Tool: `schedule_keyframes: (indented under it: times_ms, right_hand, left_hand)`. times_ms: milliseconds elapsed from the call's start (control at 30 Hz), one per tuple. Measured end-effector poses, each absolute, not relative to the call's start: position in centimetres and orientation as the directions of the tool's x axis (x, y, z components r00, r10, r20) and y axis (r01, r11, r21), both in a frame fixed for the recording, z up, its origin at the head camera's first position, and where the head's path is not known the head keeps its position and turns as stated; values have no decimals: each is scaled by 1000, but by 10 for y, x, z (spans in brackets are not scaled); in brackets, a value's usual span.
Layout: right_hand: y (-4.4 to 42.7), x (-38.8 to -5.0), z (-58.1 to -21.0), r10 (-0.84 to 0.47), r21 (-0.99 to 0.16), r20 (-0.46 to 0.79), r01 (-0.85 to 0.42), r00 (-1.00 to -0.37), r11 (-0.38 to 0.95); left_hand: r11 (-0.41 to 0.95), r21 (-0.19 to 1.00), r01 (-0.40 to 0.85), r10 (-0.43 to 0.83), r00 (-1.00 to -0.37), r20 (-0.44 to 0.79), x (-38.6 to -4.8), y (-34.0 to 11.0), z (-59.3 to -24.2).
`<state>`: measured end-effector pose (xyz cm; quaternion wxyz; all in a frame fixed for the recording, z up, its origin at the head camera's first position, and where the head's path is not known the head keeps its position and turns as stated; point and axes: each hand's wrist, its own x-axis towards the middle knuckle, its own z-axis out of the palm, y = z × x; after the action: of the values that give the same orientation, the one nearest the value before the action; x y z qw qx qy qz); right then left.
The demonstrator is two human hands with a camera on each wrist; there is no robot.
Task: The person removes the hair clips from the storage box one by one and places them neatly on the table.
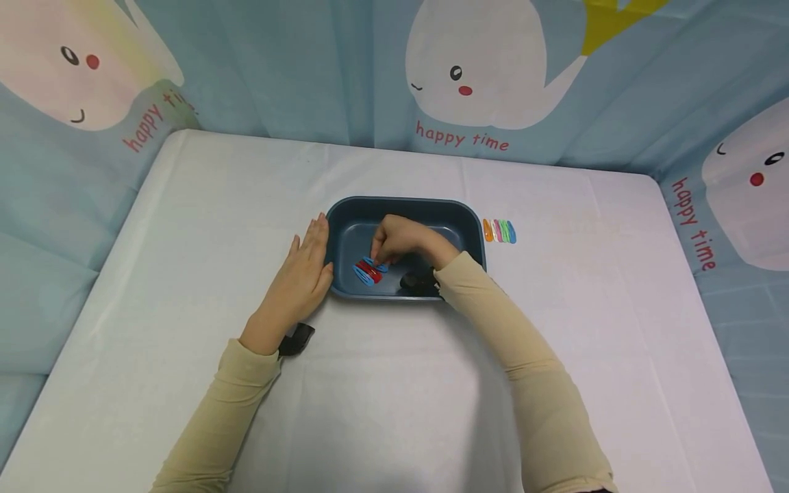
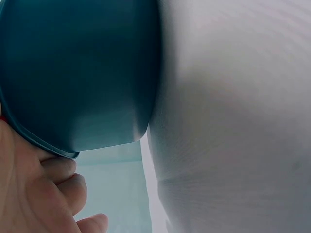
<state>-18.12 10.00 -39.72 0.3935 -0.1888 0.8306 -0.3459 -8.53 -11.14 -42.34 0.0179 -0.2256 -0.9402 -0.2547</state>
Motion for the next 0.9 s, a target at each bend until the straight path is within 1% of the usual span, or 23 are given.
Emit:
schedule_keyframes:
  times_ms: [300, 567, 900]
  right_hand:
    - [104, -181, -390, -605, -763, -475, -45, -639, 645]
    - [111, -180, -380, -619, -827, -434, 17, -655, 562]
    - [126, -177, -366, -617, -861, -375, 13, -692, 509]
  left_hand:
    - [767, 474, 432, 416, -898, 145, -86, -111, -424]
    - [773, 466, 430, 411, -899, 150, -86, -110, -424]
    - [772, 470, 428, 407, -901, 152, -86, -111, -424]
